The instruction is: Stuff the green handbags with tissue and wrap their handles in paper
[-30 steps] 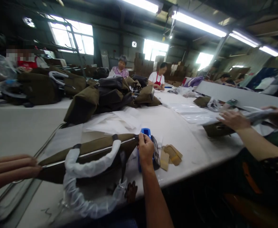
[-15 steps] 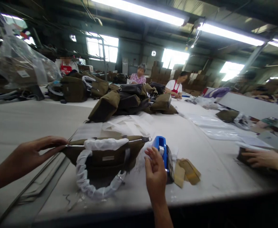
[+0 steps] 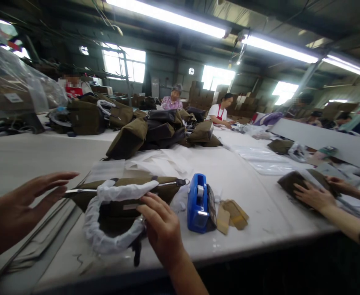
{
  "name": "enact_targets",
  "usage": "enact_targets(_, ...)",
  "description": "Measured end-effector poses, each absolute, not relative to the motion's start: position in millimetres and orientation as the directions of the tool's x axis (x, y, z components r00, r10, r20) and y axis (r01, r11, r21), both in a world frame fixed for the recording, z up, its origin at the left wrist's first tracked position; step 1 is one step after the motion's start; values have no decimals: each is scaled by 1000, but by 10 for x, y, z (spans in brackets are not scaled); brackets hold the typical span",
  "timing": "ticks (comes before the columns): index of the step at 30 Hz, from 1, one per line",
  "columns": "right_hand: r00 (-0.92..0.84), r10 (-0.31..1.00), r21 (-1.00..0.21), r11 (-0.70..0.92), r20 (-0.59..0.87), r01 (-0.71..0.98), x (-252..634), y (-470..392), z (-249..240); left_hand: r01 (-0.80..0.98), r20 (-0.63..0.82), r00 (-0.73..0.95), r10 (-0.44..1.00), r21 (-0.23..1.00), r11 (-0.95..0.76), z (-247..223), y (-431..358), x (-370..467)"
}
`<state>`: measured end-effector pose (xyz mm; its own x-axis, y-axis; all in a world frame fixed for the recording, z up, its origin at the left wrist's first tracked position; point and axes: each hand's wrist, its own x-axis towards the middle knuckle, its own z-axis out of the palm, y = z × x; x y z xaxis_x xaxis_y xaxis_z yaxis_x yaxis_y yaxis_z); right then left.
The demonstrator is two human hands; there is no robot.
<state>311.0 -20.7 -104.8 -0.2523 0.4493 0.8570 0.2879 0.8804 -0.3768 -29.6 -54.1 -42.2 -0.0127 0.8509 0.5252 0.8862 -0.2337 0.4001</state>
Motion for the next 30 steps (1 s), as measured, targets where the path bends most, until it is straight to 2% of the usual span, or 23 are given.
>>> enact_targets(3, -239, 505, -451, 858, 829, 248, 3106, -97, -857, 826, 572, 206, 794, 333, -454, -229, -571, -23)
enact_targets(7, -209, 593, -549, 802, 777, 235, 3071, 44, -715, 756, 469, 434, 769, 274, -594, 30, -223, 306)
enact_targets(9, -178, 662, -620, 747, 728, 240, 3055, 122, -687, 760, 468, 440, 767, 262, -595, 166, 1, 433)
enact_targets(13, -103, 761, -719, 641, 641, 269, 3041, 302, -634, 795, 731, 362, 578, 81, -601, 337, 151, 629)
enact_targets(15, -90, 772, -735, 629, 629, 255, 3039, 389, -600, 774, 723, 413, 554, 42, -632, 303, 116, 686)
enact_targets(18, -83, 772, -750, 633, 630, 190, 3035, 470, -583, 755, 576, 502, 645, 72, -652, 160, 162, 690)
enact_targets(24, 96, 829, -833, 553, 551, 4, 2948, 293, -810, 782, 544, 357, 760, 271, -561, 173, 583, 591)
enact_targets(26, 85, 819, -824, 563, 567, 67, 2895, 213, -908, 764, 510, 365, 779, 313, -564, 238, 640, 607)
enact_targets(30, 38, 751, -718, 612, 659, 332, 2901, 202, -1037, 758, 507, 364, 782, 326, -565, 298, 628, 667)
